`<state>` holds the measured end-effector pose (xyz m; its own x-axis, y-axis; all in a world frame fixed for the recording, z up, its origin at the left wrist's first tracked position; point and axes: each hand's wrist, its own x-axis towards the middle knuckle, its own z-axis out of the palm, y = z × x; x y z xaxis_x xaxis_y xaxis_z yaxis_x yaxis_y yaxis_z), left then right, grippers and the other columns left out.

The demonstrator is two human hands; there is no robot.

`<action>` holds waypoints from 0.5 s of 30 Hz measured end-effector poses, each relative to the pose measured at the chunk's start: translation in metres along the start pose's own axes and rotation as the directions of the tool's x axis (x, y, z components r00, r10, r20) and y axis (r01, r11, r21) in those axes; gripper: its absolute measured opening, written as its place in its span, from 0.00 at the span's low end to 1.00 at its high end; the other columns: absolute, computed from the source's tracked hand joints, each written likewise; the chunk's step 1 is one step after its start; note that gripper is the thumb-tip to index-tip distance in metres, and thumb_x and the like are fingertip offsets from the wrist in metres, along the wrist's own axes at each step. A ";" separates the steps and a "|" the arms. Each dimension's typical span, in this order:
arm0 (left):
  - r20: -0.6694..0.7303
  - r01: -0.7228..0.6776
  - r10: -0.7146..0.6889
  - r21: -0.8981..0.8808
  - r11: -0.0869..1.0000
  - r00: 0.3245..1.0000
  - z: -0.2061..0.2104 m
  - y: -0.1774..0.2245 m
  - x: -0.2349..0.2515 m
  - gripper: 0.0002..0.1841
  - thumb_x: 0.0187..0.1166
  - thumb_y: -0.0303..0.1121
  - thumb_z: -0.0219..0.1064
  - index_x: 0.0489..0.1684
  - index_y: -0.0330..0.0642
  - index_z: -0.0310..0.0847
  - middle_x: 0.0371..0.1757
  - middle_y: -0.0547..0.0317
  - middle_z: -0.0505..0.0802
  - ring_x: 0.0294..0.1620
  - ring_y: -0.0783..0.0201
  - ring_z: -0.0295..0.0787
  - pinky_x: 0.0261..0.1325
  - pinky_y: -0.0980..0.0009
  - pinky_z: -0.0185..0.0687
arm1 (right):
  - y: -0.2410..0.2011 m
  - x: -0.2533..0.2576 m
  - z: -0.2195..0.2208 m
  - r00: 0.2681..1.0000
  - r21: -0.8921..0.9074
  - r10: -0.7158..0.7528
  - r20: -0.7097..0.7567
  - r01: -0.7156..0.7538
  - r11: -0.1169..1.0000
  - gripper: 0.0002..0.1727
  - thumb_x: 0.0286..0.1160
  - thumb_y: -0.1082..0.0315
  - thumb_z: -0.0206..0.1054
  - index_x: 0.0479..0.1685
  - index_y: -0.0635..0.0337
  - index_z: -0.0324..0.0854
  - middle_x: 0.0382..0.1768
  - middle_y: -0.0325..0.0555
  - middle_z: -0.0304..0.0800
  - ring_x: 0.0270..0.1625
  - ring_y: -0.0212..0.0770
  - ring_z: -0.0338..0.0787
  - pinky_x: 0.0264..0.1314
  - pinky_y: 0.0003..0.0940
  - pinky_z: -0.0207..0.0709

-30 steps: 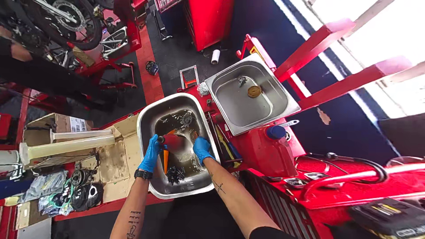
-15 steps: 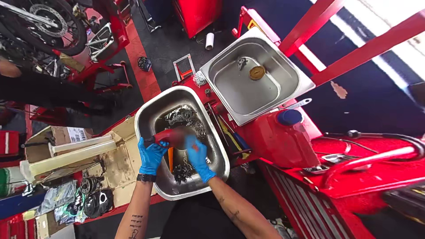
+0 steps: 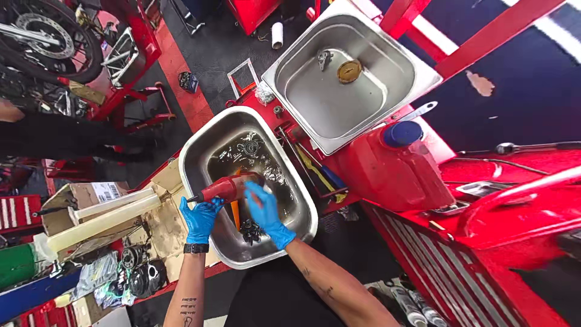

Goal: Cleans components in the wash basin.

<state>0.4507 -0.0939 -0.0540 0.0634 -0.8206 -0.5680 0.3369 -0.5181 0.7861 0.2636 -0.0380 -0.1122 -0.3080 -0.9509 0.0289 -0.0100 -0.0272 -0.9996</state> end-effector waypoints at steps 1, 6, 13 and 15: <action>0.017 -0.007 0.007 0.011 1.000 1.000 -0.006 -0.003 -0.002 0.52 0.72 0.80 0.16 0.39 0.45 0.80 0.33 0.54 0.91 0.41 0.55 0.91 0.52 0.52 0.88 | -0.012 -0.009 0.002 0.998 0.021 -0.052 0.042 0.051 0.998 0.17 0.82 0.71 0.62 0.62 0.70 0.88 0.65 0.59 0.91 0.71 0.47 0.90 0.79 0.41 0.80; 0.085 -0.015 0.014 0.009 1.000 0.996 -0.020 -0.006 0.000 0.55 0.71 0.80 0.15 0.50 0.42 0.81 0.38 0.51 0.94 0.45 0.55 0.92 0.56 0.54 0.88 | 0.045 0.026 -0.027 0.975 -0.385 0.217 0.040 -0.185 0.904 0.20 0.84 0.70 0.57 0.67 0.69 0.84 0.65 0.61 0.90 0.69 0.54 0.90 0.75 0.50 0.80; 0.247 -0.222 0.144 0.327 0.918 0.958 -0.021 0.003 0.000 0.49 0.54 0.84 0.62 0.52 0.42 0.83 0.43 0.59 0.95 0.46 0.63 0.92 0.54 0.61 0.89 | -0.005 0.005 -0.027 0.982 -0.087 0.104 0.160 -0.091 0.992 0.20 0.85 0.67 0.60 0.69 0.65 0.86 0.68 0.53 0.91 0.72 0.43 0.89 0.79 0.41 0.79; 0.293 -0.284 0.165 0.433 0.855 0.942 -0.019 0.006 -0.006 0.43 0.63 0.79 0.61 0.48 0.43 0.86 0.44 0.62 0.96 0.50 0.66 0.92 0.59 0.61 0.89 | -0.027 -0.011 -0.030 0.983 0.053 -0.034 0.178 0.025 0.998 0.19 0.84 0.70 0.61 0.68 0.69 0.85 0.69 0.56 0.89 0.74 0.42 0.87 0.82 0.38 0.78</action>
<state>0.4698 -0.0875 -0.0504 -0.1596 -0.9289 -0.3343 -0.1368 -0.3145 0.9393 0.2389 -0.0172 -0.0860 -0.1329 -0.9892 0.0621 0.0326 -0.0670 -0.9972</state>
